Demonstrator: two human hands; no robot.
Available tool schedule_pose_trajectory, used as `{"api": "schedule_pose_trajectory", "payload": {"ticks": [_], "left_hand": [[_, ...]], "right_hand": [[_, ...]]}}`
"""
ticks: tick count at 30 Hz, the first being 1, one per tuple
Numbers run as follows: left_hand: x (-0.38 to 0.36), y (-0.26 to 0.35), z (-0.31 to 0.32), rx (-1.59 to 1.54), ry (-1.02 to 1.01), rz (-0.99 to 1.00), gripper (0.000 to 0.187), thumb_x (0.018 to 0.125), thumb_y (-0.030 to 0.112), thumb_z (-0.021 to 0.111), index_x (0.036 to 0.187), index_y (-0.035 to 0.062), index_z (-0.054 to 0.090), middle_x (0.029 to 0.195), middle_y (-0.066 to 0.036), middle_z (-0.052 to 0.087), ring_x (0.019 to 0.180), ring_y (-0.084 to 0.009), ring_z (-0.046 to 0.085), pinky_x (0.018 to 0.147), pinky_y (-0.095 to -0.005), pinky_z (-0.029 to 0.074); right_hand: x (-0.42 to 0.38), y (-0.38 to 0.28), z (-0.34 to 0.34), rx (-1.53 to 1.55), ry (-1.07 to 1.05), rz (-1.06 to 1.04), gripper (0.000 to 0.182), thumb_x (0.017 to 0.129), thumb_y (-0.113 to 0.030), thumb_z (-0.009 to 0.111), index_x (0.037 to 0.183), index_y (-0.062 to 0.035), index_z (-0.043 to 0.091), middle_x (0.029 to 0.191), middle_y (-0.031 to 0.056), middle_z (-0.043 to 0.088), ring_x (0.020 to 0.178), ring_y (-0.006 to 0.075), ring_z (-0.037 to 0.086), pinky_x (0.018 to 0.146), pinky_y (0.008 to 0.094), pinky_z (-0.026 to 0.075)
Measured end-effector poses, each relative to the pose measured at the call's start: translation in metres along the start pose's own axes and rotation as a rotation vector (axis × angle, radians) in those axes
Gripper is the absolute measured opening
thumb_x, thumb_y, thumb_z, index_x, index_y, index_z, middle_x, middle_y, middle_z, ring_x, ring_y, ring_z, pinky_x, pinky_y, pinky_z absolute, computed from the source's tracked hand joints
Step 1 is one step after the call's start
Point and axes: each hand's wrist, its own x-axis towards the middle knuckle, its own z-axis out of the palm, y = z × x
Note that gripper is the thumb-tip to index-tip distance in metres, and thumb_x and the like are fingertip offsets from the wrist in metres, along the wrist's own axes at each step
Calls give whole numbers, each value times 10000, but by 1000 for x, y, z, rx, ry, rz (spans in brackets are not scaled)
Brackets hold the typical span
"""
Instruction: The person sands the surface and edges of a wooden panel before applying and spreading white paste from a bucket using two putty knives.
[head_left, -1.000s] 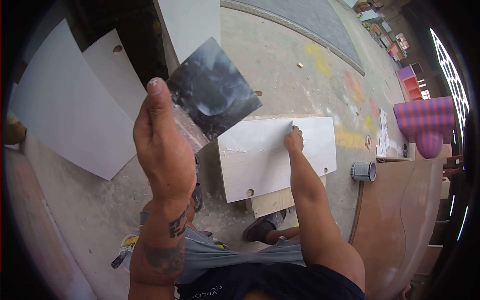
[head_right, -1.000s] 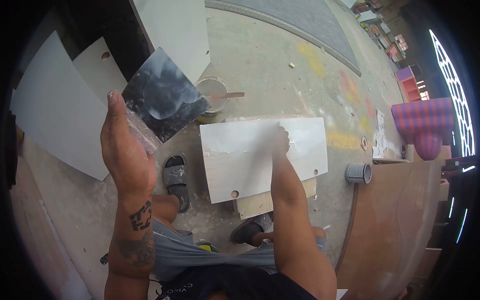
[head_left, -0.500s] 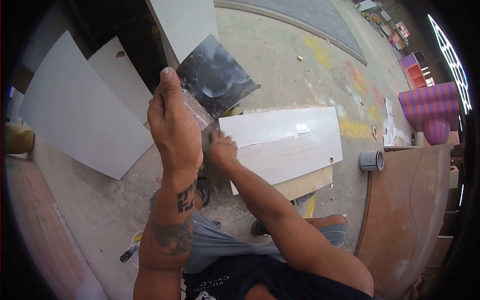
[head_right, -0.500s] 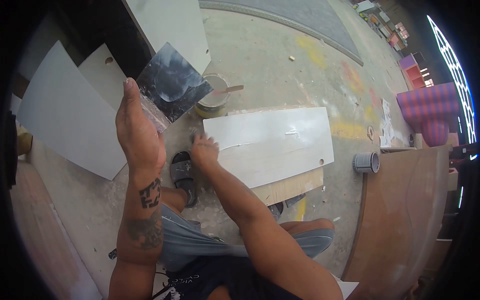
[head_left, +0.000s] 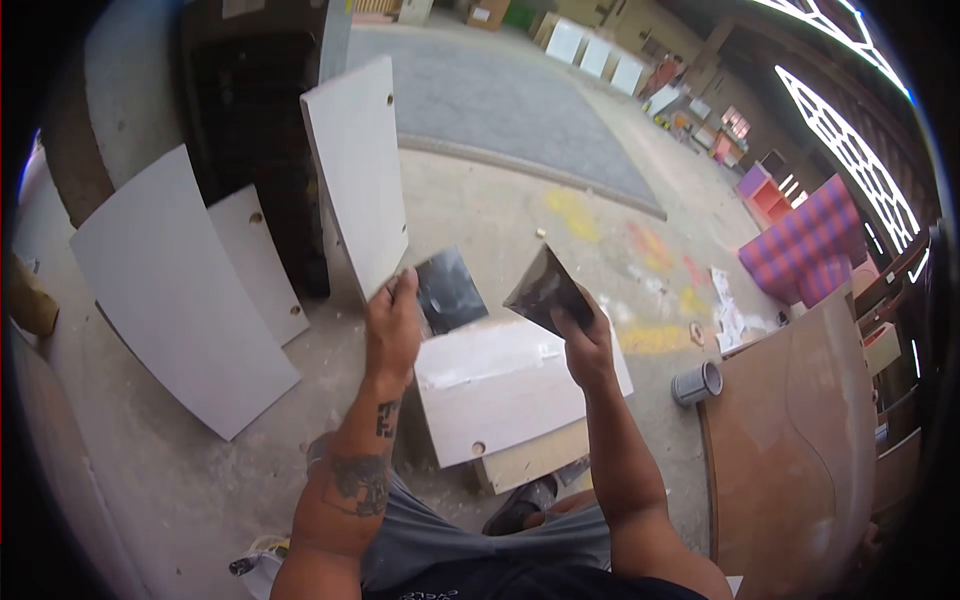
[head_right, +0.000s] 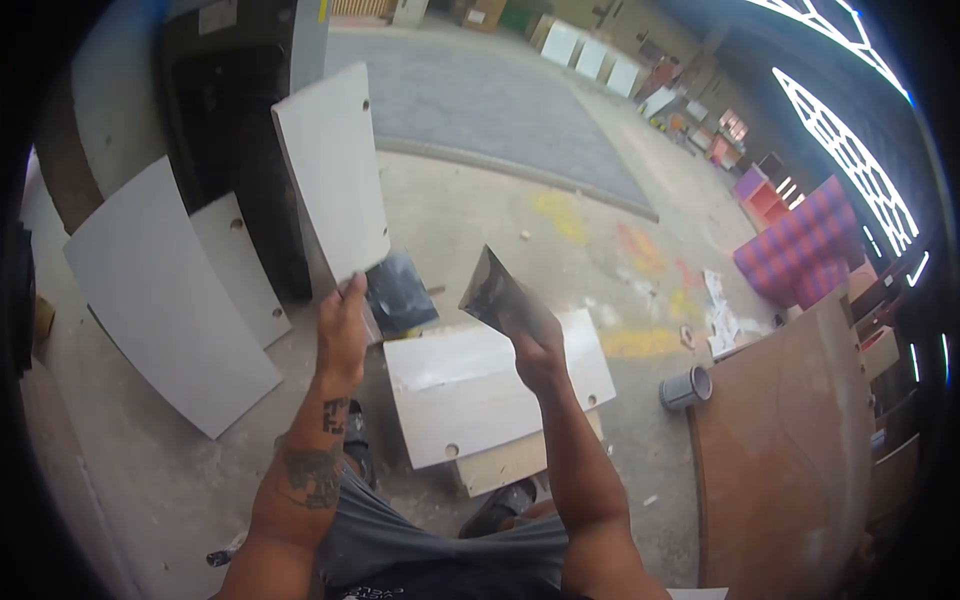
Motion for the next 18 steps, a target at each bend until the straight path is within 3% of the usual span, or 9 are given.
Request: {"api": "schedule_pose_trajectory", "payload": {"ticks": [3,5,6,8,9,18], "left_hand": [[-15,-5,18,-208,-78,-128,272,1082,277,537,989,62,674,844,35,616,783,-58,570,691,-247,478],[-19,-11,25,-466,-216,-246,275,1090,279,514,1068,51,666,910,-4,676,835,-100,648,741,-266,531],[-24,-4,33,-516,-284,-271,322,1098,308,478,1148,36,641,1011,-47,685,934,-151,662,841,-316,530],[-37,8,41,-598,-405,-354,450,1113,366,408,1309,4,590,1214,-134,703,1132,-253,690,1040,-415,529],[-41,9,44,-617,-452,-366,501,1111,413,397,1338,6,581,1242,-131,694,1150,-251,679,1049,-424,518],[-48,8,55,-625,-480,-301,447,1109,397,420,1279,30,609,1190,-106,707,1106,-225,691,1011,-398,536]], "right_hand": [[-16,-43,-1,-144,-51,-202,356,940,76,549,1289,32,605,1190,77,615,1116,146,564,1020,292,422],[-26,-65,14,-362,-87,-548,382,922,108,548,1270,-27,628,1219,174,653,1121,264,637,993,360,487],[-31,-75,18,-441,-126,-717,388,923,111,547,1269,-45,629,1235,212,661,1125,315,659,979,392,513],[-38,-72,21,-465,-90,-848,395,943,94,542,1299,-66,603,1262,263,657,1136,377,670,957,447,543],[-39,-69,24,-406,-59,-892,404,875,73,701,1257,-46,643,1271,254,646,1159,372,670,960,426,570],[-55,-48,20,-529,-91,-784,443,819,-2,774,1245,-56,665,1302,185,633,1226,359,628,1072,469,504]]}}
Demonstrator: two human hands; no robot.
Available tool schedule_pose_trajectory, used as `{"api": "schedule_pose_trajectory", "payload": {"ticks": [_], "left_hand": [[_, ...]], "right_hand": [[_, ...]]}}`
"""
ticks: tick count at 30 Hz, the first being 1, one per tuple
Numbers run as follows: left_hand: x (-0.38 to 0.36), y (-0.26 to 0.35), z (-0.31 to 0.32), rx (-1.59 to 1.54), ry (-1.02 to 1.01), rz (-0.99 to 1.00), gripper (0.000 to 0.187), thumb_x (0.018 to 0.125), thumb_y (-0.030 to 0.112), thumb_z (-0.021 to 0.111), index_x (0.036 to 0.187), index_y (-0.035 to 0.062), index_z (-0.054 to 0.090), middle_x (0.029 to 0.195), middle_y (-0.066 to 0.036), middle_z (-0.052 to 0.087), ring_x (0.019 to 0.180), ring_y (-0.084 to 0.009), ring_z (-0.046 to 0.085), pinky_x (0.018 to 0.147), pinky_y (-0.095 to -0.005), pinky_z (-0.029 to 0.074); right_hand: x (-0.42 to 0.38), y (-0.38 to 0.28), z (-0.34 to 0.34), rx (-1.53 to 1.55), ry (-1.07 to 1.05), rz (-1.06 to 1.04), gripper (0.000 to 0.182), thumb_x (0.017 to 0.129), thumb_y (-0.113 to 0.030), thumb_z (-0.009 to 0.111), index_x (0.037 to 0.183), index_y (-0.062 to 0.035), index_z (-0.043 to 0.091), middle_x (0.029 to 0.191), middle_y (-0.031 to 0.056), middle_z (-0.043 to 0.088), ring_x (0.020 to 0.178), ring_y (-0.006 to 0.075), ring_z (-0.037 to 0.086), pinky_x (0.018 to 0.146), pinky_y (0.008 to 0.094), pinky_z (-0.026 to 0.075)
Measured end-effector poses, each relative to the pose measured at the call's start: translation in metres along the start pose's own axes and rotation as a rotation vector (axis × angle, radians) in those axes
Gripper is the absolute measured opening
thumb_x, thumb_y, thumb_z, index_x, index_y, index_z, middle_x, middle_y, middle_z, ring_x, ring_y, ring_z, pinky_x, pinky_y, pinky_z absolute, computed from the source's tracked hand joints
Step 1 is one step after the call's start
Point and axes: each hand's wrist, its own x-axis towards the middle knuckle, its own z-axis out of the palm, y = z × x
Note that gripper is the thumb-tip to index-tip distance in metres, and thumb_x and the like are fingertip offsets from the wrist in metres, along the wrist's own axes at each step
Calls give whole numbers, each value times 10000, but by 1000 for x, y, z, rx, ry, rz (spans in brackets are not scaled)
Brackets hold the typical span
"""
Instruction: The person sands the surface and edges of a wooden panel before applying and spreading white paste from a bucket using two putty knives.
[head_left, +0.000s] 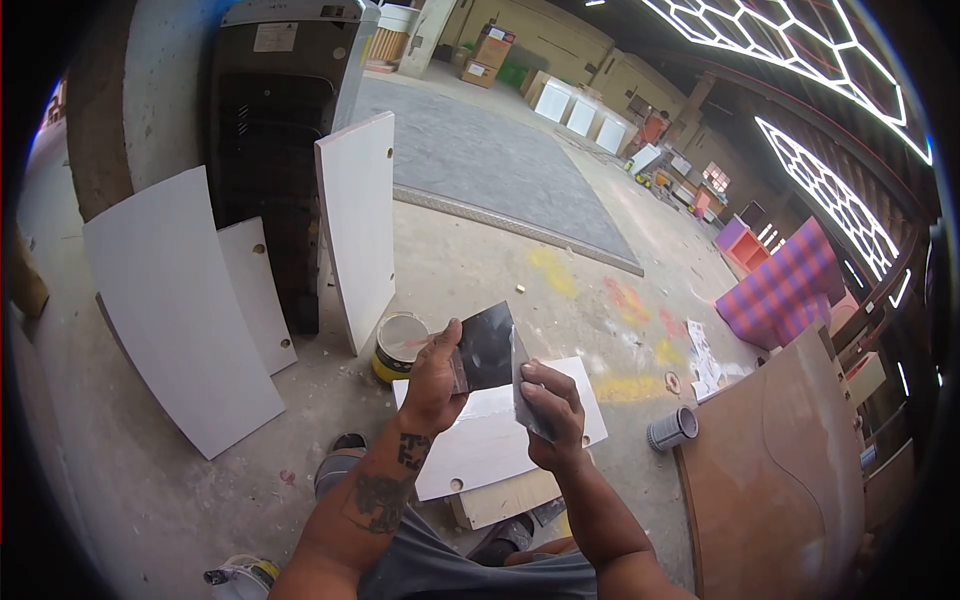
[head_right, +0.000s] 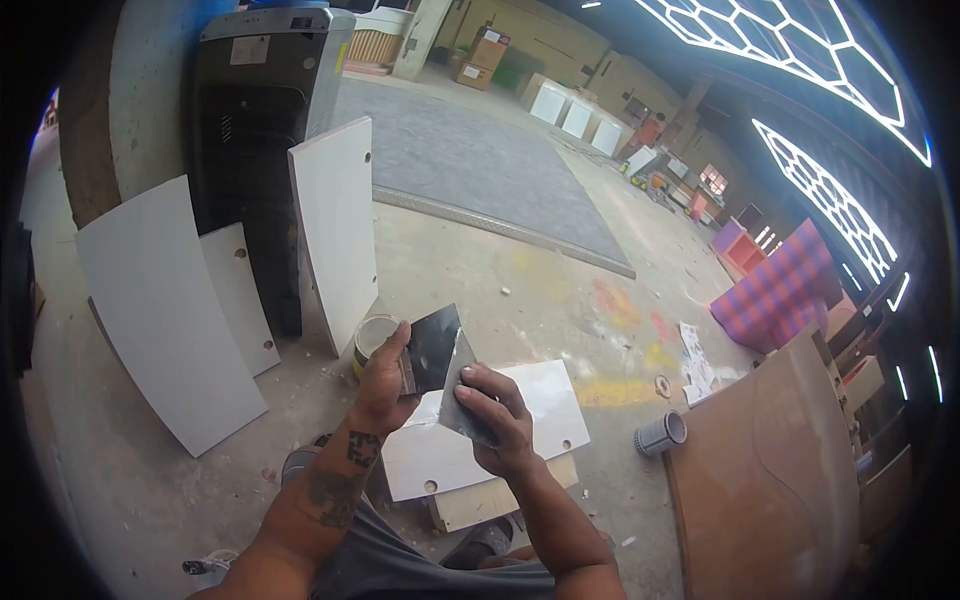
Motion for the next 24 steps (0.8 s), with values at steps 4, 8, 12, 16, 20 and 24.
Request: {"api": "schedule_pose_trajectory", "payload": {"ticks": [4,8,12,16,20,24], "left_hand": [[3,-5,-2,17,-19,53,381,1110,349,440,1212,38,635,1135,-91,722,1039,-200,710,947,-364,565],[4,-8,-1,31,-31,65,343,1110,302,457,1198,26,639,1123,-100,725,1025,-199,717,926,-359,581],[1,-12,5,20,-95,50,351,1105,294,468,1232,8,626,1159,-123,716,1056,-226,714,946,-393,584],[2,-15,6,41,-77,31,331,1103,297,480,1188,22,643,1146,-111,726,1043,-211,717,920,-365,591],[-3,-14,22,49,47,42,303,1098,302,513,1095,50,681,983,-37,721,866,-117,689,753,-256,561],[6,-22,-6,530,99,331,309,1093,324,541,1046,58,690,714,90,515,600,-6,439,522,-198,351]], "right_hand": [[1,6,-2,-84,-69,-26,472,817,35,755,1258,-56,616,1297,199,625,1215,361,622,1068,464,503],[-2,16,-5,-156,-88,-57,494,821,70,739,1272,-56,581,1309,211,601,1214,366,611,1049,465,508],[-20,36,-2,-192,-27,31,602,772,82,775,1319,-102,601,1326,170,567,1247,392,575,1038,455,520],[-35,54,-3,-286,-61,131,582,812,137,677,1339,-88,574,1314,180,566,1233,403,571,1003,459,536],[-63,68,-13,-355,-124,389,510,886,113,588,1357,-79,554,1309,190,580,1217,415,571,1000,440,529],[-92,48,-22,133,284,820,366,978,24,520,1343,15,532,1199,151,632,1099,247,624,987,350,489]]}}
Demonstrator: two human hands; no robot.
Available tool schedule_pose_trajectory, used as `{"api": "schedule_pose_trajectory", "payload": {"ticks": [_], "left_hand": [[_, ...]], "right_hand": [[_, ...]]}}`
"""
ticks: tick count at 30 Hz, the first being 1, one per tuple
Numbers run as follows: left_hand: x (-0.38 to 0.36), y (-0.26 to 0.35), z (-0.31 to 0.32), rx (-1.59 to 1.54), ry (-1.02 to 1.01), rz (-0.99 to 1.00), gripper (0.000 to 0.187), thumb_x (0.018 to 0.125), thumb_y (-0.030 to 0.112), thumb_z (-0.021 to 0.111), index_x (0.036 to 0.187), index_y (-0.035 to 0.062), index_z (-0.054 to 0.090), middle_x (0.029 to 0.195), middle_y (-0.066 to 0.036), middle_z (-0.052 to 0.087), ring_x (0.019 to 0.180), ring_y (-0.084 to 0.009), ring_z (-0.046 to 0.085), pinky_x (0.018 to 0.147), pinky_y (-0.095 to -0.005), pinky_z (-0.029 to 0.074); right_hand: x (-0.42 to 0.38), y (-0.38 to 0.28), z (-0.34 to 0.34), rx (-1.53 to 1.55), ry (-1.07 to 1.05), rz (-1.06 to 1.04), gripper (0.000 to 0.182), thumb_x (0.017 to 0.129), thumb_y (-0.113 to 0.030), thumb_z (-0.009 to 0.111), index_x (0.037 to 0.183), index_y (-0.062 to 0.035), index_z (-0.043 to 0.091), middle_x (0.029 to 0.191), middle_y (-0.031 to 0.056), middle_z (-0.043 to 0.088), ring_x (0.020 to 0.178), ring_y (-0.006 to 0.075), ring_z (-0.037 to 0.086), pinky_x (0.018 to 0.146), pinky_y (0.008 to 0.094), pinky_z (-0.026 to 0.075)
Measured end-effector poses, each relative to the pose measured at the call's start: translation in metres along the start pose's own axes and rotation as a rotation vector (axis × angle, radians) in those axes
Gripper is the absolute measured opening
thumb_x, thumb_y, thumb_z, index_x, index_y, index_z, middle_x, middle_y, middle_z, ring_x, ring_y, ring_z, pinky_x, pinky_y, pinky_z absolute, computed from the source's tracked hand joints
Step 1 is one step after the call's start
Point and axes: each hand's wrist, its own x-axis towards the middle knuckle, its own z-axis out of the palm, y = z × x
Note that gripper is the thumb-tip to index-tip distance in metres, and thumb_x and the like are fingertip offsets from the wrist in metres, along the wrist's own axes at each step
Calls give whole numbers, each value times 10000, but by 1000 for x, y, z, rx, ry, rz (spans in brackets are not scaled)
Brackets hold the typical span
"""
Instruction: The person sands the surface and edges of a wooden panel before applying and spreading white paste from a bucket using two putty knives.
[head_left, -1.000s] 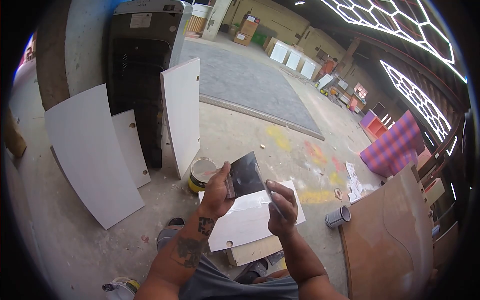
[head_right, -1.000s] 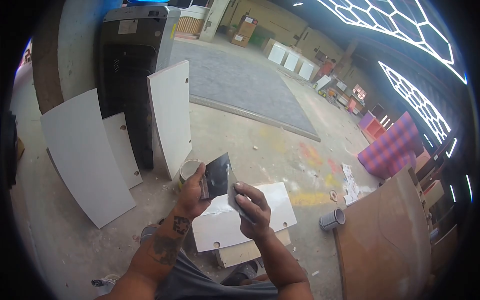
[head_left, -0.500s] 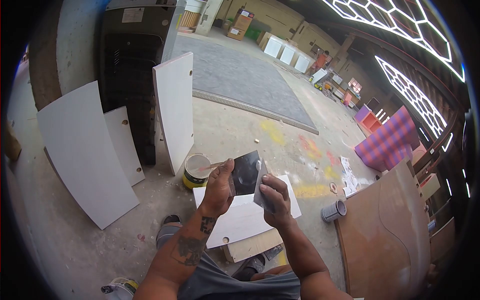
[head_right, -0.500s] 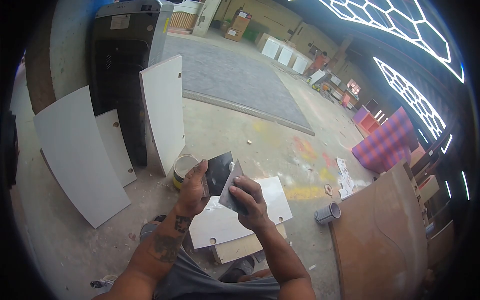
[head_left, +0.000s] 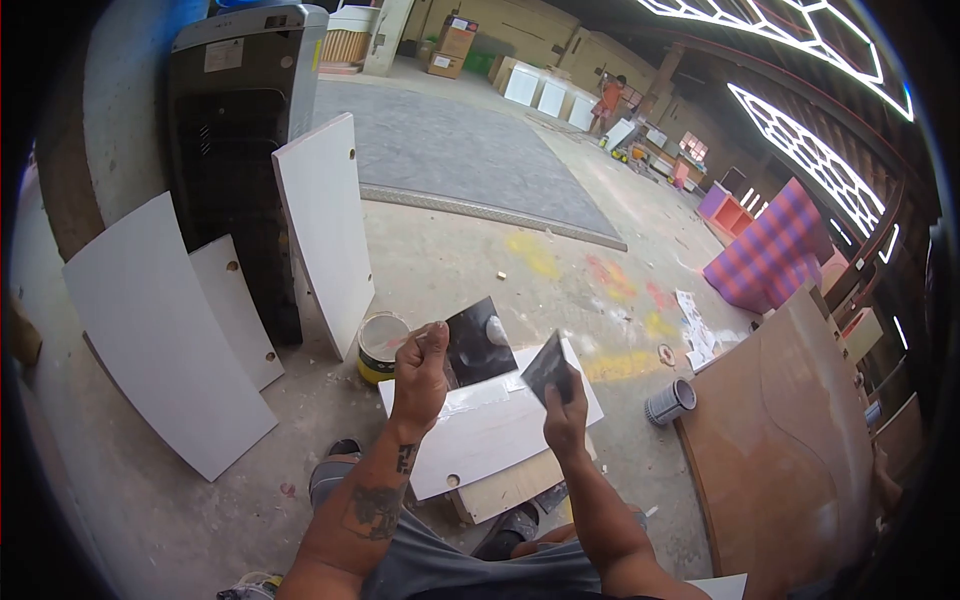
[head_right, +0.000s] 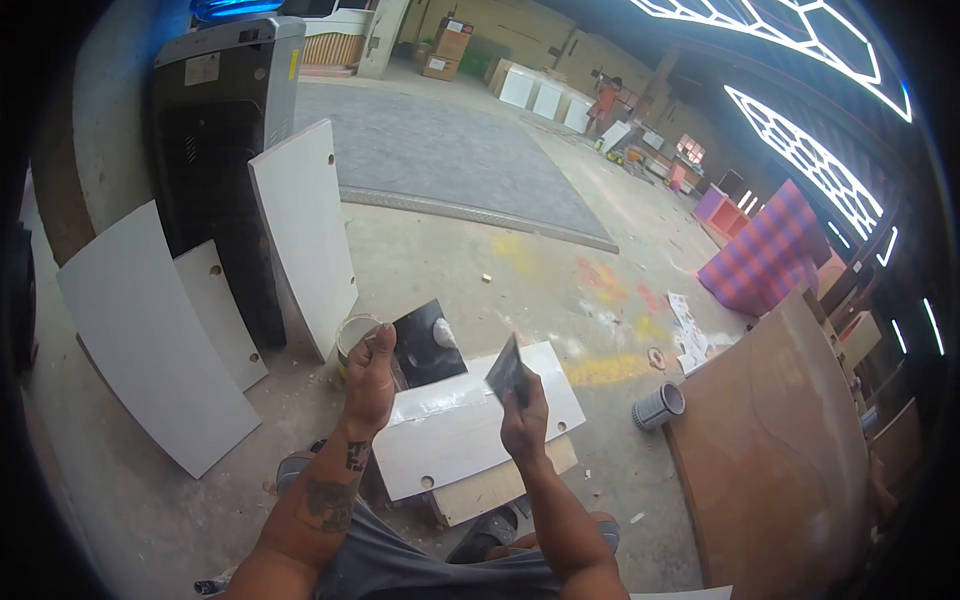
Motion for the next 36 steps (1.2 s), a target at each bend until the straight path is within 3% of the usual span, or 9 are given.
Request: {"api": "schedule_pose_trajectory", "payload": {"ticks": [3,6,15,18,23,27,29,33,36], "left_hand": [[-4,1,16,245,77,139,344,1093,342,539,1006,42,682,682,119,327,588,3,250,498,-218,197],[-9,-9,23,291,10,180,367,1091,345,543,1018,17,690,694,113,362,590,-5,267,501,-227,217],[-20,-6,36,743,-284,160,415,1076,374,552,1220,13,696,964,-134,772,829,-169,732,722,-288,555],[-18,-10,36,895,-329,215,426,1066,413,551,1183,35,710,855,-177,739,745,-222,731,663,-326,543],[-19,-20,24,1116,-428,-33,423,1065,411,549,1097,24,717,765,-210,670,665,-282,686,624,-386,508],[-19,-19,20,1087,-271,-77,421,1070,381,550,1069,-7,715,733,-199,661,672,-238,659,642,-393,500],[-15,-13,19,1066,-143,69,450,1079,378,538,1023,-45,683,703,-108,641,674,-150,580,612,-350,454],[-8,3,12,927,-21,-84,439,1094,370,513,936,-22,634,756,17,563,706,-77,457,591,-284,356],[2,4,24,883,79,-56,485,1093,409,498,889,-15,615,781,0,575,725,-80,473,610,-275,371]], "right_hand": [[-28,-35,6,253,-36,194,368,984,-36,566,1340,43,518,1166,105,640,1073,163,603,970,303,476],[-39,-51,23,407,-110,309,349,1004,-56,570,1330,53,509,1156,84,635,1080,141,601,966,293,480],[-29,-48,39,695,-17,394,372,1019,-57,552,1365,42,459,1182,107,636,1081,145,626,955,285,511],[-22,-41,29,724,-26,444,389,1014,-60,558,1373,48,456,1185,109,640,1084,148,630,956,286,514],[-17,-20,1,772,-80,550,409,999,-66,579,1379,54,483,1183,103,652,1081,141,628,961,287,510],[-12,2,-55,488,-91,546,445,984,-81,594,1399,52,501,1189,99,654,1074,151,618,976,295,491],[0,44,-98,196,-151,526,489,954,-92,609,1410,46,500,1183,126,652,1059,171,617,960,304,498],[31,144,-167,-200,-27,488,450,909,-52,544,1351,36,558,1061,90,649,921,130,601,830,274,508],[64,197,-181,-523,7,661,459,897,-53,514,1351,-30,575,1141,204,676,1025,302,670,911,394,507]]}}
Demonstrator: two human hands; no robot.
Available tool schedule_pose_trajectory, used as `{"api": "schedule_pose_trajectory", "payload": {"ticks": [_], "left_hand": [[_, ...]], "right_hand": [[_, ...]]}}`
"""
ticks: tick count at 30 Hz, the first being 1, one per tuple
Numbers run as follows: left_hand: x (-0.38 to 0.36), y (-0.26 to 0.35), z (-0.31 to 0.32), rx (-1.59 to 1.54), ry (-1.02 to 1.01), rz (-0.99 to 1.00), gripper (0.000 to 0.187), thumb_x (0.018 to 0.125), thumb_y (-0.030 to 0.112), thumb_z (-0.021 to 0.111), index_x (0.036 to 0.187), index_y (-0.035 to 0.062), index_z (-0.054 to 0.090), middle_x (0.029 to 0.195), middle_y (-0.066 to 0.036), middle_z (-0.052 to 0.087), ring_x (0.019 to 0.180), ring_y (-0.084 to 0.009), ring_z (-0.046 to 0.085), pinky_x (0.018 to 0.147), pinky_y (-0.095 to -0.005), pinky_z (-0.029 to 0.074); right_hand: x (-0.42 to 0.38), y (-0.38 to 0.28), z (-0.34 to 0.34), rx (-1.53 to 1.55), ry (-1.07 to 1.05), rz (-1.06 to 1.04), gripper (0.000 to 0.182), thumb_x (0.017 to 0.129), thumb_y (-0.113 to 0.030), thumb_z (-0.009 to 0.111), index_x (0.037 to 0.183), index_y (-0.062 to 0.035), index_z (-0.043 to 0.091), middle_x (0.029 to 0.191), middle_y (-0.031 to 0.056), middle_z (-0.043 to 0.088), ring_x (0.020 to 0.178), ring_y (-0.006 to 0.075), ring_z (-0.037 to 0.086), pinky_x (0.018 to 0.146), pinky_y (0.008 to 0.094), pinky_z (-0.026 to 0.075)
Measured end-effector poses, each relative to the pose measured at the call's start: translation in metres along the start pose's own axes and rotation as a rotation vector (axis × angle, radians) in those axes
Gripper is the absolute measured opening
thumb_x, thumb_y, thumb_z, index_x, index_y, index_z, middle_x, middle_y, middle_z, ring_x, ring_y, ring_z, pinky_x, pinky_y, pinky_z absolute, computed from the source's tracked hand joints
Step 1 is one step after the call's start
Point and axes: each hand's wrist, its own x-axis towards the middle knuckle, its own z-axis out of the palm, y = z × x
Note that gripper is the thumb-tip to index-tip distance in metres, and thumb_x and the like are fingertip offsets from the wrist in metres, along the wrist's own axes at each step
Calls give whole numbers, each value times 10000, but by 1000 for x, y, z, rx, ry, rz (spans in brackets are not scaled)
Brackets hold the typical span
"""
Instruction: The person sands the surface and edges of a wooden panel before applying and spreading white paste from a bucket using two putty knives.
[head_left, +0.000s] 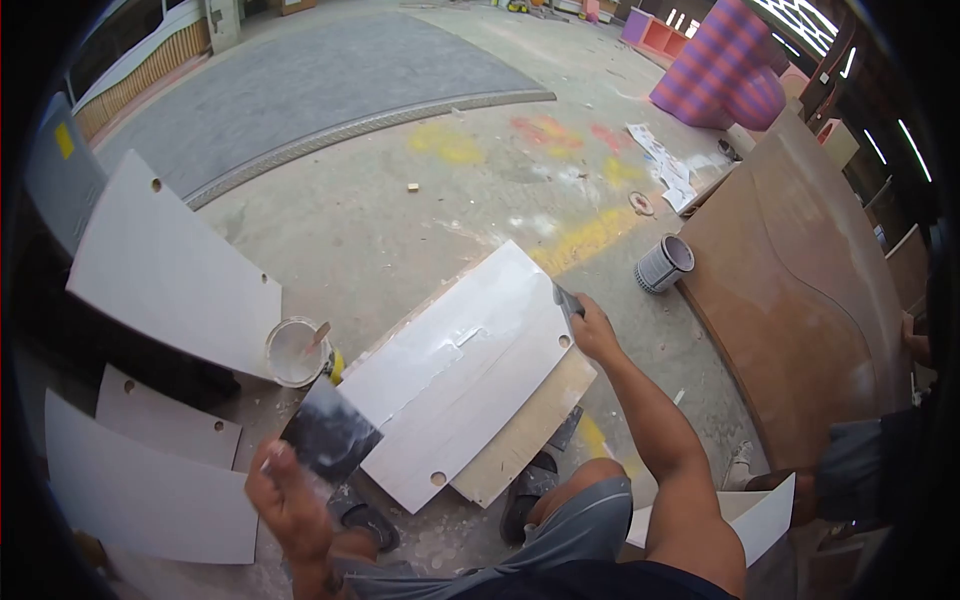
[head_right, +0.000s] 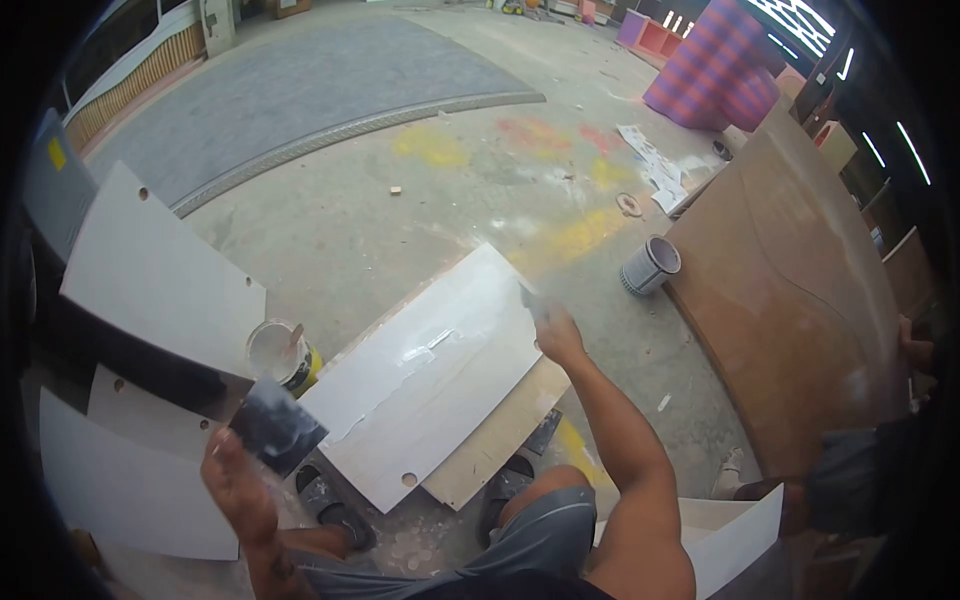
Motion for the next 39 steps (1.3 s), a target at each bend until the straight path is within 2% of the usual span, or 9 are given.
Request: {"api": "schedule_pose_trajectory", "payload": {"ticks": [3,12,18,19,22,23,29,32,39], "left_hand": [[10,-3,18,-75,88,-41,456,1098,391,486,931,-16,605,842,-30,594,768,-103,516,683,-274,426],[35,-13,35,55,152,-154,462,1071,396,557,1015,-53,650,886,-66,638,762,-137,550,662,-256,430],[40,-22,32,84,162,-209,463,1071,397,562,983,-50,645,822,-29,583,713,-127,494,622,-270,402],[42,-21,32,87,167,-235,463,1071,397,562,977,-49,643,816,-30,580,710,-127,492,617,-272,401],[45,-30,33,101,170,-194,474,1069,406,562,967,-51,637,805,-36,581,703,-126,490,603,-267,398],[48,-32,35,107,168,-155,479,1068,410,562,966,-52,635,803,-39,584,701,-125,490,598,-264,397],[51,-30,35,124,152,-210,546,1070,463,531,984,-65,640,852,-71,625,731,-148,523,627,-275,428],[51,-32,37,136,239,-230,542,1073,460,524,984,-62,641,876,-82,638,757,-156,547,660,-281,451],[48,-36,30,123,211,-142,533,1064,473,534,993,-43,646,880,-66,642,758,-143,551,656,-268,450]], "right_hand": [[79,77,44,-367,128,-131,453,892,-51,510,1338,-77,581,1238,220,635,1128,368,635,972,444,488],[167,115,113,-782,73,-7,494,890,-77,570,1380,-137,545,1279,133,602,1113,361,621,953,496,482],[133,89,116,-695,-62,-47,374,959,-132,485,1314,-118,605,1281,169,647,1166,369,633,999,491,489],[135,94,107,-543,-156,5,470,904,-85,533,1373,-116,559,1346,178,601,1242,374,585,1045,463,473],[144,110,93,-456,79,117,479,906,-82,512,1382,-108,549,1361,193,594,1255,377,580,1053,457,474],[150,98,86,-471,76,302,456,906,-102,510,1358,-63,553,1366,209,592,1260,393,577,1049,468,480],[177,74,101,-423,36,570,428,919,-160,524,1313,7,553,1374,237,590,1299,407,559,1064,480,481],[204,71,128,-455,175,464,389,908,-179,576,1272,-54,636,1300,207,653,1224,361,628,1000,475,522],[252,35,169,-488,179,365,376,942,-203,546,1299,-106,618,1353,164,613,1215,377,626,1006,496,513]]}}
